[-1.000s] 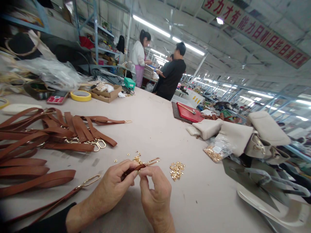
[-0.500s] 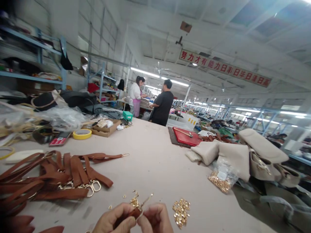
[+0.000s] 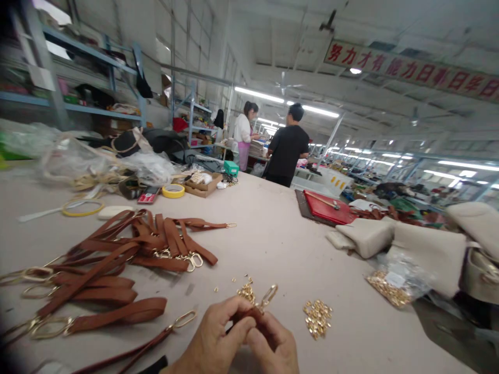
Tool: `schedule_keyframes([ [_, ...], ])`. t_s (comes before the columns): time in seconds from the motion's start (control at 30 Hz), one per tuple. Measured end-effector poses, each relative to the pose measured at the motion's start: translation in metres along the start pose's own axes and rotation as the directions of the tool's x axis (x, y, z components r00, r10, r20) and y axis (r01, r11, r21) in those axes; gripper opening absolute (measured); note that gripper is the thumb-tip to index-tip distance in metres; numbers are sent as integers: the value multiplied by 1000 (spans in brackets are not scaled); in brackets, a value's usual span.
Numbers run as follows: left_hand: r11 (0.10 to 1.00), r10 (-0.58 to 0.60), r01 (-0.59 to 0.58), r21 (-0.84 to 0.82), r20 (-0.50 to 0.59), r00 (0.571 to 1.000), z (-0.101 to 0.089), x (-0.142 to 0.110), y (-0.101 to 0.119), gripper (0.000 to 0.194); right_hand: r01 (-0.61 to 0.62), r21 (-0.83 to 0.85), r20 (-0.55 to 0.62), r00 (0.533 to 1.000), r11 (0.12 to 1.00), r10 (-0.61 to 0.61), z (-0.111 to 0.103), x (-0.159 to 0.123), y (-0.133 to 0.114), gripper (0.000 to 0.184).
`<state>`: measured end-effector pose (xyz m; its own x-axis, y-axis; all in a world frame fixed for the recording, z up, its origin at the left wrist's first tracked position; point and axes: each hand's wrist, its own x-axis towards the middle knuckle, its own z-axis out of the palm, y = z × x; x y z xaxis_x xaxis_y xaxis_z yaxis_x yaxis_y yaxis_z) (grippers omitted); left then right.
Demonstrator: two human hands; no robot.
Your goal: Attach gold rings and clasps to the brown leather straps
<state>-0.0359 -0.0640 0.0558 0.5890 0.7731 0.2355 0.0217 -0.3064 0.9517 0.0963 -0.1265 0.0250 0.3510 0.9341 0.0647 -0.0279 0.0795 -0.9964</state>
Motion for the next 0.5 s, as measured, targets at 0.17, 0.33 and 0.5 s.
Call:
schedule_keyframes([
  [0.17, 988, 151, -146, -48, 125, 981, 0, -16, 23, 25, -36, 22, -221, 974, 999, 40, -14, -22, 13, 40],
  [0.33, 961, 205, -253, 115, 322, 924, -13, -41, 39, 38, -11, 72, -356, 934, 997, 36, -31, -76, 12, 34],
  [0.5, 885, 18, -58, 462, 92, 996, -65, -53, 34, 20, 89, -89, -615, 779, 992, -125, -68, -160, -22, 25],
])
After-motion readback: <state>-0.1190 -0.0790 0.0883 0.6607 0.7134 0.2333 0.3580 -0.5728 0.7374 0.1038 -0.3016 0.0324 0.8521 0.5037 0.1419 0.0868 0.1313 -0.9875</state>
